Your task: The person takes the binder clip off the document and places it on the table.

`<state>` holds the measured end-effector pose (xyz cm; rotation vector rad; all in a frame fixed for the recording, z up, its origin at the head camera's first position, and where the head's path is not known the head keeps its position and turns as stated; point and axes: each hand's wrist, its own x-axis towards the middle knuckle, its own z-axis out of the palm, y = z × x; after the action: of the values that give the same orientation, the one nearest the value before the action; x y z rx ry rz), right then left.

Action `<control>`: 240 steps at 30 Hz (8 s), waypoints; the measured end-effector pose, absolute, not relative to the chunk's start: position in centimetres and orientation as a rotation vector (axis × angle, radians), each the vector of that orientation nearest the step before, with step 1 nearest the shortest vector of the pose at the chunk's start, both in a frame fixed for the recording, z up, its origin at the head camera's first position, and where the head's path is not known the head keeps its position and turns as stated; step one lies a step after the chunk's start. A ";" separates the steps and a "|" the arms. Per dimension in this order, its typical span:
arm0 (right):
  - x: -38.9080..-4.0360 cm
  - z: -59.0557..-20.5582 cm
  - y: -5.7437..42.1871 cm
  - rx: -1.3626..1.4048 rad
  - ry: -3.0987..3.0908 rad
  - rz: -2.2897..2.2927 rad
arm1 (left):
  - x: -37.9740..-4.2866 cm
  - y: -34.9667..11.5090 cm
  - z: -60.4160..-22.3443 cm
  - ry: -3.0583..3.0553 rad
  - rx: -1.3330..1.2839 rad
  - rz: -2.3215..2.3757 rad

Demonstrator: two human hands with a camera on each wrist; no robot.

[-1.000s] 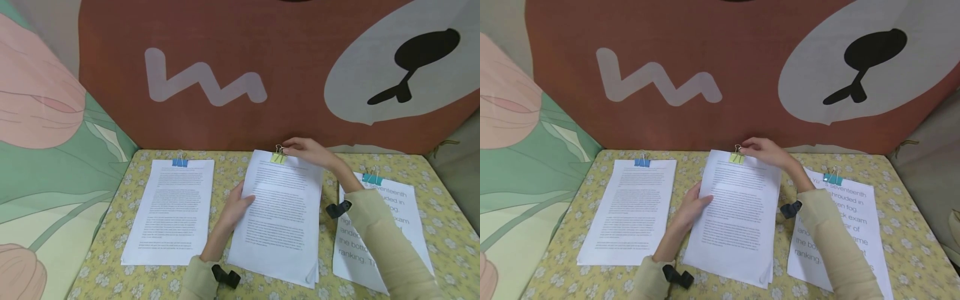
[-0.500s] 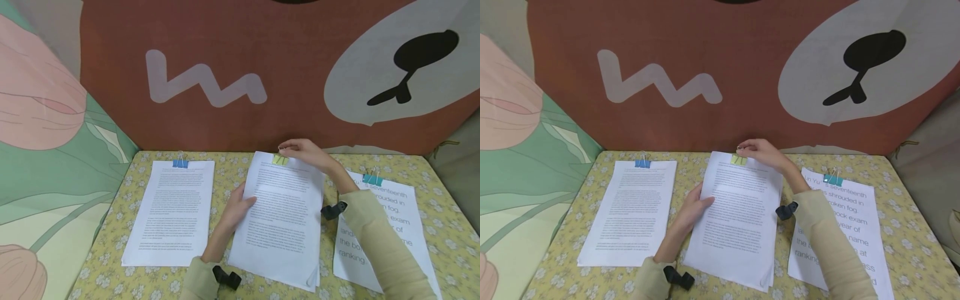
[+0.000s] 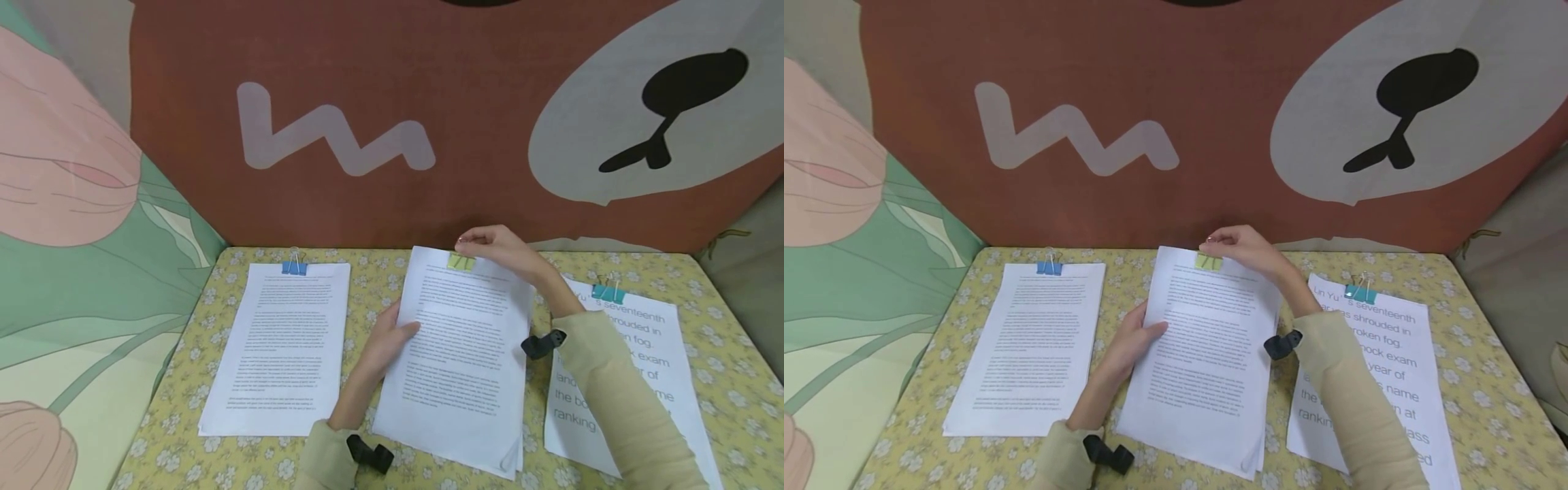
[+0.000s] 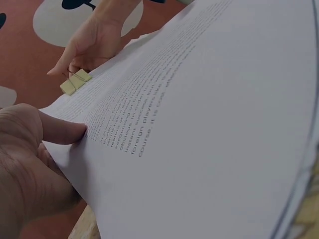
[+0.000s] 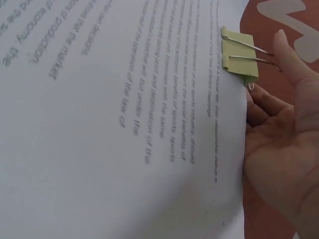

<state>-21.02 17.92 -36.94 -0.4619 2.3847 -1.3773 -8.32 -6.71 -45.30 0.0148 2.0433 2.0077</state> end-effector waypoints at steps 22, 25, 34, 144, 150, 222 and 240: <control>-20.3 -36.7 17.6 -0.218 2.653 -1.762 | -8.1 -6.5 -45.1 2.045 -0.001 1.997; -20.0 -36.5 17.9 -0.190 2.618 -1.763 | -8.1 -6.6 -45.1 2.055 -0.030 1.988; -17.9 -36.9 19.2 -0.225 2.616 -1.694 | -8.4 -7.1 -45.3 2.052 -0.086 1.979; -11.5 -44.9 25.6 -0.195 2.349 -1.399 | -10.0 -9.2 -47.0 2.183 -0.351 1.908; -11.5 -44.7 25.5 -0.205 2.349 -1.397 | -10.1 -9.2 -47.1 2.208 -0.359 1.881; -9.8 -41.7 23.6 -0.317 2.705 -1.130 | -8.4 -14.4 -41.5 2.882 -0.219 1.448; -10.2 -37.6 11.2 -0.631 2.649 -1.396 | -6.1 -23.4 -40.5 2.932 -0.489 1.135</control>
<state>-10.20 11.17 -37.58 -0.6311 2.6492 -1.3959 -6.06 -23.38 -40.48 -0.4886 2.9319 1.1352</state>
